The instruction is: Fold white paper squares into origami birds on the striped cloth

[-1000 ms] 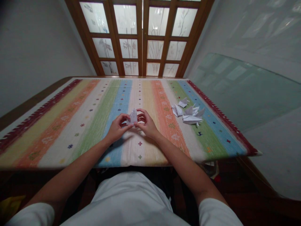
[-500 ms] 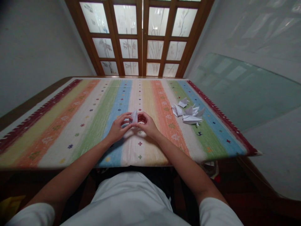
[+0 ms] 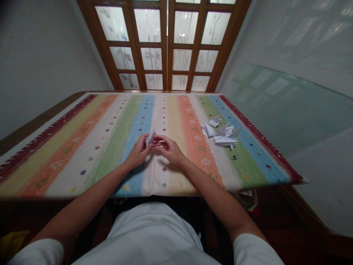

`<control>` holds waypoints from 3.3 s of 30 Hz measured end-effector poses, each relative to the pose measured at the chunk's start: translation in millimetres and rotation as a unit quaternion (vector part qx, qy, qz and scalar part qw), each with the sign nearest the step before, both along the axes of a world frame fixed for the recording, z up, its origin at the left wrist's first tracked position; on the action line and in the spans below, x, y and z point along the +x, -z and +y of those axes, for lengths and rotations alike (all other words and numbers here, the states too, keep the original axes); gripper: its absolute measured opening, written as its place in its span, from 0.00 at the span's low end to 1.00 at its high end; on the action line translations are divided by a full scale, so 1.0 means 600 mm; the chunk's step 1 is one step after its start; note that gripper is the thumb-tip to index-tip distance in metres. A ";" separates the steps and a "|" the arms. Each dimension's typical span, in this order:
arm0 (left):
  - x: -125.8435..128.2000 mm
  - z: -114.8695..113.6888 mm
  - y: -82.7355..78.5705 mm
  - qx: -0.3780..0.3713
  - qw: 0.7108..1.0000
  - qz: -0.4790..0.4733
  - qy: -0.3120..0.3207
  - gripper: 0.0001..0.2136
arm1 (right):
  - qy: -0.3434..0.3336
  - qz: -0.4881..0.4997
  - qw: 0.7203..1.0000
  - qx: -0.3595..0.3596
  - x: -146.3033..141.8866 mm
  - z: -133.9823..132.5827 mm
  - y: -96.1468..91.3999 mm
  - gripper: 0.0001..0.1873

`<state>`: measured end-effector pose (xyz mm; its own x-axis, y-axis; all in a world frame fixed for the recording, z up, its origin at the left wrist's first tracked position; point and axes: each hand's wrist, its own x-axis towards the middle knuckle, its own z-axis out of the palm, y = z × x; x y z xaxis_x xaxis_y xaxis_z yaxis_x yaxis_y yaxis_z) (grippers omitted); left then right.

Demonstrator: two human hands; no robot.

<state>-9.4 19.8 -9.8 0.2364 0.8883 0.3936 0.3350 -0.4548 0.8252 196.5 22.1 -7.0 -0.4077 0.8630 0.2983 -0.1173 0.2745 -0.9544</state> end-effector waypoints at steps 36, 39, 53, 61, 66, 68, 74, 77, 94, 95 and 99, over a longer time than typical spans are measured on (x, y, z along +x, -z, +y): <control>0.006 -0.017 -0.011 -0.178 0.958 -0.131 0.184 0.23 | 0.205 -0.065 0.969 0.123 0.021 -0.005 -0.045 0.22; 0.007 -0.016 -0.012 -0.181 0.957 -0.125 0.188 0.23 | 0.193 -0.055 0.975 0.096 0.020 -0.002 -0.039 0.22; 0.006 -0.020 -0.023 -0.242 0.947 -0.120 0.176 0.24 | 0.144 0.086 0.986 -0.001 0.011 0.008 -0.025 0.31; 0.003 -0.009 -0.016 -0.123 0.990 -0.038 0.061 0.16 | 0.161 0.065 0.985 -0.001 0.008 0.007 -0.029 0.28; 0.001 -0.011 -0.022 -0.014 0.999 0.046 -0.015 0.09 | 0.053 0.045 0.994 -0.089 0.006 0.006 -0.025 0.31; 0.003 -0.014 -0.025 0.004 0.999 0.037 0.001 0.11 | 0.038 0.063 0.992 -0.104 0.004 0.004 -0.027 0.31; 0.007 -0.018 -0.027 -0.009 0.997 -0.032 0.070 0.14 | 0.038 0.114 0.985 -0.123 0.004 0.002 -0.034 0.29; 0.006 -0.015 -0.026 0.008 0.998 -0.027 0.057 0.12 | 0.032 0.119 0.984 -0.130 0.004 0.004 -0.032 0.27; 0.002 -0.006 -0.021 0.121 0.988 -0.013 -0.093 0.12 | 0.095 0.084 0.988 -0.092 0.001 0.007 -0.020 0.19; 0.002 -0.006 -0.020 0.118 0.988 -0.017 -0.098 0.12 | 0.090 0.083 0.988 -0.093 0.000 0.006 -0.022 0.19; 0.004 -0.012 -0.018 0.092 0.992 -0.009 -0.092 0.11 | 0.063 0.072 0.989 -0.113 -0.002 0.002 -0.023 0.21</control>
<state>-7.1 12.9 1.3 0.0693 0.8289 0.5550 0.4122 -0.5305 0.7407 195.3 23.1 6.5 -0.2603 0.9556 0.1383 -0.2345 0.0764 -0.9691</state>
